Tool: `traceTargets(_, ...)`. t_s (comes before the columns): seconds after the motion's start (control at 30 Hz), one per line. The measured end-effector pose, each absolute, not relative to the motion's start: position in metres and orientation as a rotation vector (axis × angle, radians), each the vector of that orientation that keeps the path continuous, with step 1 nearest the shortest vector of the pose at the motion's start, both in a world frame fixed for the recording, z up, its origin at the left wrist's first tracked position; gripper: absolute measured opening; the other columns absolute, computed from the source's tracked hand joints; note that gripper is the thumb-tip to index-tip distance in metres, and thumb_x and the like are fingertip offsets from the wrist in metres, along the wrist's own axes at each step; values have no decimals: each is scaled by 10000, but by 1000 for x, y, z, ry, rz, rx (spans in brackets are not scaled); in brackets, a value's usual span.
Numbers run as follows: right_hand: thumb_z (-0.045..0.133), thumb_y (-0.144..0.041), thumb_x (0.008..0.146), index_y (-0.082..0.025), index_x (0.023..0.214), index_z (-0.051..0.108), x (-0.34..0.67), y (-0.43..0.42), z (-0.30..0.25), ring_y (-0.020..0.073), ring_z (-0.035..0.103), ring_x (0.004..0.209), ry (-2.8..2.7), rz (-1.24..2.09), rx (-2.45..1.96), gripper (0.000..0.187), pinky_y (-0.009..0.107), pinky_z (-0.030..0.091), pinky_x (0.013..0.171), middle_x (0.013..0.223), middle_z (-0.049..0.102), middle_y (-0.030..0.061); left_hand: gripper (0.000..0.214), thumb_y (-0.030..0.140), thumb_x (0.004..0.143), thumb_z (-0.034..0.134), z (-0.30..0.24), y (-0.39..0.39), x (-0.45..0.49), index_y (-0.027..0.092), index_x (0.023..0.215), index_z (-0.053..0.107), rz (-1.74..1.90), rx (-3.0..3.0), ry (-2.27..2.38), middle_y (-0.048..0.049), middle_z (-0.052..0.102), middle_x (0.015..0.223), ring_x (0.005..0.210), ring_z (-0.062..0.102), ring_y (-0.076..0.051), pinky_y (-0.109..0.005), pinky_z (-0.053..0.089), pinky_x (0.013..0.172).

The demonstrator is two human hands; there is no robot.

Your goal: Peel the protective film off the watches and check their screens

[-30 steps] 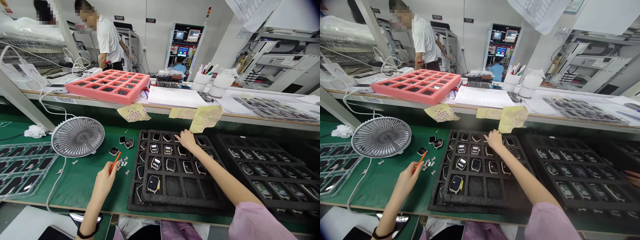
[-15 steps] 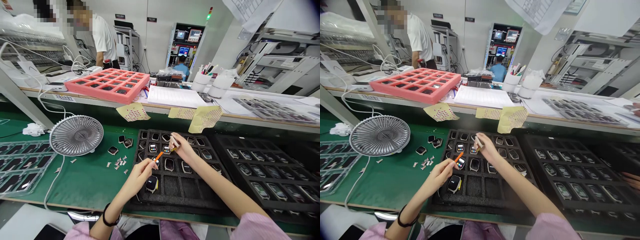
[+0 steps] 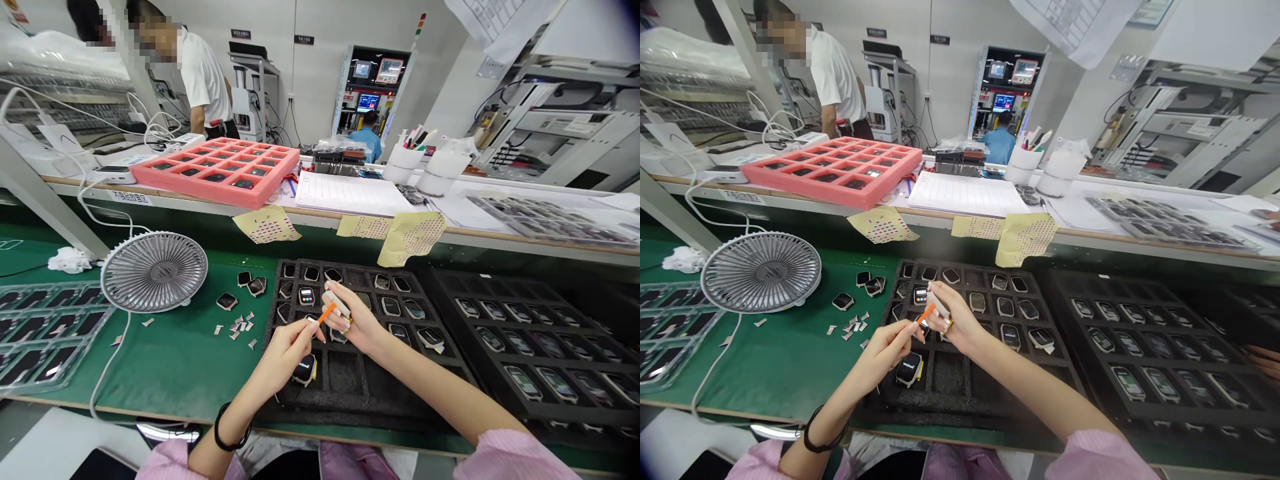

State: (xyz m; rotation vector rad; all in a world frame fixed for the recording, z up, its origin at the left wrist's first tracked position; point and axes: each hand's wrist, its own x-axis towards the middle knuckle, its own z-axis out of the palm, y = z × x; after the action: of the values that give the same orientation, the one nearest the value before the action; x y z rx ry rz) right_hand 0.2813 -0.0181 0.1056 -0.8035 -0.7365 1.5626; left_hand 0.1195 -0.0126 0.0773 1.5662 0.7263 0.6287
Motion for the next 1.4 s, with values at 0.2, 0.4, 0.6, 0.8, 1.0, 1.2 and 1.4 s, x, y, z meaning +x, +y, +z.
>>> traceTargets(0.2, 667, -428, 782, -207, 746, 478, 279, -21, 104, 29, 276, 266, -816, 1514, -837, 293, 167, 195, 323, 403, 442, -116, 425, 505, 891, 415, 85, -13, 119, 144, 779, 610, 621, 1563, 717, 85, 299, 474, 403, 241, -60, -192, 179, 387)
traceTargets(0.4, 691, -445, 745, -216, 723, 450, 263, -25, 88, 29, 210, 254, -770, 1672, -846, 333, 171, 124, 315, 341, 419, -123, 440, 536, 857, 445, 96, -12, 122, 154, 674, 564, 679, 1547, 714, 83, 304, 456, 399, 225, -57, -199, 174, 388)
traceTargets(0.6, 658, -376, 799, -220, 672, 418, 272, -23, 101, 25, 206, 251, -698, 1528, -758, 313, 195, 123, 321, 366, 371, -130, 428, 511, 890, 409, 94, -15, 115, 153, 736, 587, 653, 1591, 751, 80, 307, 467, 413, 252, -67, -201, 200, 407)
traceTargets(0.8, 661, -375, 797, -221, 691, 434, 273, -27, 109, 23, 202, 248, -739, 1463, -782, 294, 199, 130, 328, 380, 415, -125, 415, 489, 906, 403, 91, -19, 117, 154, 746, 589, 642, 1599, 740, 80, 293, 489, 432, 238, -68, -206, 196, 428)
traceTargets(1.0, 647, -386, 805, -222, 670, 413, 272, -28, 111, 26, 201, 254, -743, 1452, -778, 317, 201, 142, 334, 371, 406, -123, 418, 492, 902, 407, 92, -20, 116, 152, 752, 598, 642, 1588, 736, 79, 297, 489, 428, 243, -67, -208, 198, 422)
traceTargets(1.2, 695, -405, 773, -211, 694, 451, 274, -30, 110, 16, 189, 276, -804, 1346, -834, 322, 175, 125, 336, 383, 384, -137, 428, 493, 895, 422, 94, -18, 116, 139, 743, 607, 632, 1594, 728, 85, 301, 466, 420, 237, -61, -204, 191, 424)
traceTargets(1.4, 652, -459, 782, -210, 614, 412, 268, -29, 108, 15, 132, 248, -689, 1629, -698, 385, 196, 114, 300, 353, 317, -134, 419, 519, 873, 458, 87, -16, 121, 145, 731, 583, 710, 1481, 638, 97, 307, 431, 382, 216, -45, -186, 178, 390)
